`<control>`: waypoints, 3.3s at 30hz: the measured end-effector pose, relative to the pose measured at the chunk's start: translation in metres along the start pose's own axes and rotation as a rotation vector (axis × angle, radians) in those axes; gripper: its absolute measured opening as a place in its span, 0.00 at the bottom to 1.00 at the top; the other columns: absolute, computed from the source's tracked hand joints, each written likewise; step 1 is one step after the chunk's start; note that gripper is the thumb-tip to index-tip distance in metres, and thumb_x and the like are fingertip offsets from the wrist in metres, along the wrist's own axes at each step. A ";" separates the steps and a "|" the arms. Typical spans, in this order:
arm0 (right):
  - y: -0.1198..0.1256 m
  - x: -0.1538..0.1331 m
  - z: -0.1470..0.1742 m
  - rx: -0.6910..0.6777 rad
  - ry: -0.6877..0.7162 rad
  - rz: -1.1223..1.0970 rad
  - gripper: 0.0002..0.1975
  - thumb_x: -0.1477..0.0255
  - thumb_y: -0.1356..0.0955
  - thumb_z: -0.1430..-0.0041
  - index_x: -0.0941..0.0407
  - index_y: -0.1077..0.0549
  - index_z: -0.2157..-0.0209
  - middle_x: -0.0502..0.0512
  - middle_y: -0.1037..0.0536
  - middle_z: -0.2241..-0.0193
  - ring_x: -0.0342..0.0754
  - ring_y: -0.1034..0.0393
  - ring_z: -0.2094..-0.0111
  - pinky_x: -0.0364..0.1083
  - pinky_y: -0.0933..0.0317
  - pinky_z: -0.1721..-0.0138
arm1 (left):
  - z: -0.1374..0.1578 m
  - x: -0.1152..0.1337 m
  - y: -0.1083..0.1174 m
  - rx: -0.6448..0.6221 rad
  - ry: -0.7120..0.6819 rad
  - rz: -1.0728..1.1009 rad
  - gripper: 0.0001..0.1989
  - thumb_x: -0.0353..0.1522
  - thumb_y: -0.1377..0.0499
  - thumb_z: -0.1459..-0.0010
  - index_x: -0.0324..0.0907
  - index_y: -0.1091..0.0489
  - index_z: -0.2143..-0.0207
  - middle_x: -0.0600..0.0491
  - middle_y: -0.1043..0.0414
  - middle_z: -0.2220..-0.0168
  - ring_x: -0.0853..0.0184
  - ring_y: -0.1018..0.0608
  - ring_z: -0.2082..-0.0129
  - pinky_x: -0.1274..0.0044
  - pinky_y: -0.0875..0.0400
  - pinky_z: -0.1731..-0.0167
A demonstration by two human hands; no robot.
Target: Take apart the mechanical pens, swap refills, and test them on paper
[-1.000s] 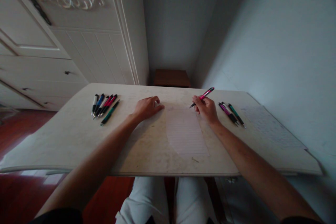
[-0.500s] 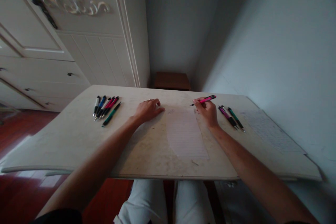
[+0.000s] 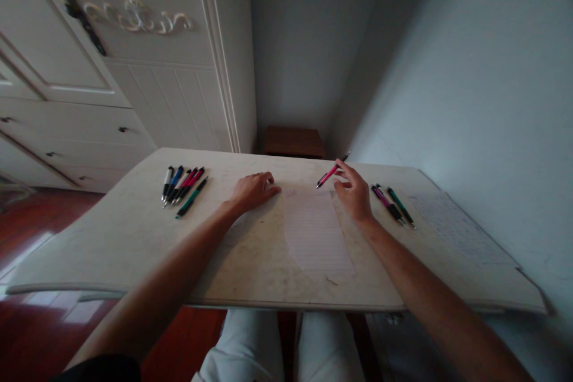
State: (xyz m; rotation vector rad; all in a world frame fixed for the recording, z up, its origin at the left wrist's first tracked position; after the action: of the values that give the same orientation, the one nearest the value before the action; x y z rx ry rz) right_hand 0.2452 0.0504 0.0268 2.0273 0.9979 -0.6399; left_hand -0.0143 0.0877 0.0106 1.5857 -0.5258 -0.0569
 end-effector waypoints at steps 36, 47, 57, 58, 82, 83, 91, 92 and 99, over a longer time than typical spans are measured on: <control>-0.024 -0.012 0.016 -0.351 -0.187 -0.154 0.10 0.63 0.33 0.46 0.55 0.34 0.73 0.47 0.30 0.86 0.43 0.36 0.86 0.42 0.42 0.82 | 0.001 0.002 0.001 -0.002 -0.011 -0.002 0.19 0.47 0.46 0.39 0.43 0.29 0.57 0.49 0.23 0.63 0.60 0.23 0.64 0.74 0.36 0.67; -0.021 -0.017 0.015 -0.306 -0.127 -0.094 0.09 0.65 0.34 0.46 0.55 0.33 0.74 0.48 0.29 0.86 0.43 0.34 0.85 0.41 0.40 0.82 | 0.001 0.002 0.003 0.006 -0.008 0.000 0.18 0.46 0.46 0.39 0.43 0.28 0.57 0.50 0.23 0.64 0.61 0.23 0.65 0.74 0.36 0.67; -0.016 -0.017 0.013 -0.240 -0.121 -0.123 0.11 0.62 0.34 0.45 0.55 0.34 0.73 0.47 0.30 0.86 0.43 0.35 0.85 0.41 0.41 0.82 | 0.001 0.002 0.001 0.010 -0.012 -0.007 0.19 0.47 0.46 0.39 0.43 0.29 0.57 0.50 0.24 0.64 0.62 0.23 0.65 0.75 0.36 0.68; -0.018 -0.018 0.014 -0.262 -0.124 -0.126 0.10 0.63 0.34 0.45 0.55 0.34 0.73 0.47 0.31 0.86 0.42 0.35 0.85 0.41 0.41 0.82 | 0.001 0.002 0.001 0.009 -0.011 -0.007 0.19 0.47 0.46 0.39 0.43 0.29 0.57 0.50 0.24 0.64 0.62 0.23 0.65 0.75 0.36 0.68; -0.010 -0.011 0.010 -0.126 -0.044 -0.047 0.11 0.62 0.35 0.40 0.55 0.30 0.64 0.47 0.28 0.80 0.44 0.31 0.79 0.43 0.37 0.75 | 0.001 0.002 0.001 0.011 -0.018 -0.009 0.18 0.46 0.46 0.39 0.43 0.29 0.56 0.49 0.24 0.64 0.61 0.23 0.64 0.74 0.35 0.65; -0.009 -0.011 0.009 -0.108 -0.028 -0.037 0.11 0.63 0.35 0.40 0.55 0.30 0.62 0.49 0.27 0.77 0.45 0.30 0.77 0.44 0.36 0.73 | 0.001 0.002 0.001 0.012 -0.018 -0.010 0.18 0.46 0.46 0.39 0.43 0.28 0.56 0.49 0.24 0.64 0.61 0.23 0.64 0.74 0.35 0.65; -0.014 -0.009 0.008 -0.144 0.102 0.004 0.16 0.71 0.36 0.42 0.56 0.27 0.52 0.57 0.22 0.63 0.48 0.27 0.66 0.47 0.32 0.64 | 0.000 0.000 0.000 0.012 -0.012 -0.011 0.19 0.47 0.46 0.39 0.43 0.29 0.57 0.50 0.23 0.64 0.62 0.23 0.65 0.75 0.36 0.67; -0.015 -0.006 0.008 -0.137 0.093 -0.012 0.17 0.73 0.36 0.42 0.55 0.28 0.51 0.58 0.22 0.62 0.48 0.27 0.66 0.48 0.32 0.63 | 0.000 0.000 0.000 0.013 -0.011 -0.013 0.19 0.47 0.46 0.39 0.43 0.29 0.57 0.50 0.23 0.64 0.62 0.23 0.65 0.75 0.36 0.67; -0.005 -0.002 0.003 -0.012 0.017 -0.116 0.24 0.76 0.37 0.42 0.49 0.32 0.43 0.59 0.27 0.48 0.50 0.27 0.60 0.50 0.29 0.63 | 0.000 0.001 0.000 0.014 -0.010 -0.013 0.19 0.47 0.47 0.39 0.43 0.29 0.57 0.50 0.23 0.64 0.62 0.23 0.65 0.75 0.36 0.67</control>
State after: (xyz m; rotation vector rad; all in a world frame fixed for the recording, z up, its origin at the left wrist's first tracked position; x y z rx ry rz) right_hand 0.2399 0.0488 0.0245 1.9780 1.1330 -0.6773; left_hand -0.0135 0.0869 0.0112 1.6030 -0.5244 -0.0714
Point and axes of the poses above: each hand's wrist, its own z-axis away from the middle knuckle, its own y-axis out of the back of the hand, x = y × z, the point moved 7 cm from there along -z, towards the middle knuckle
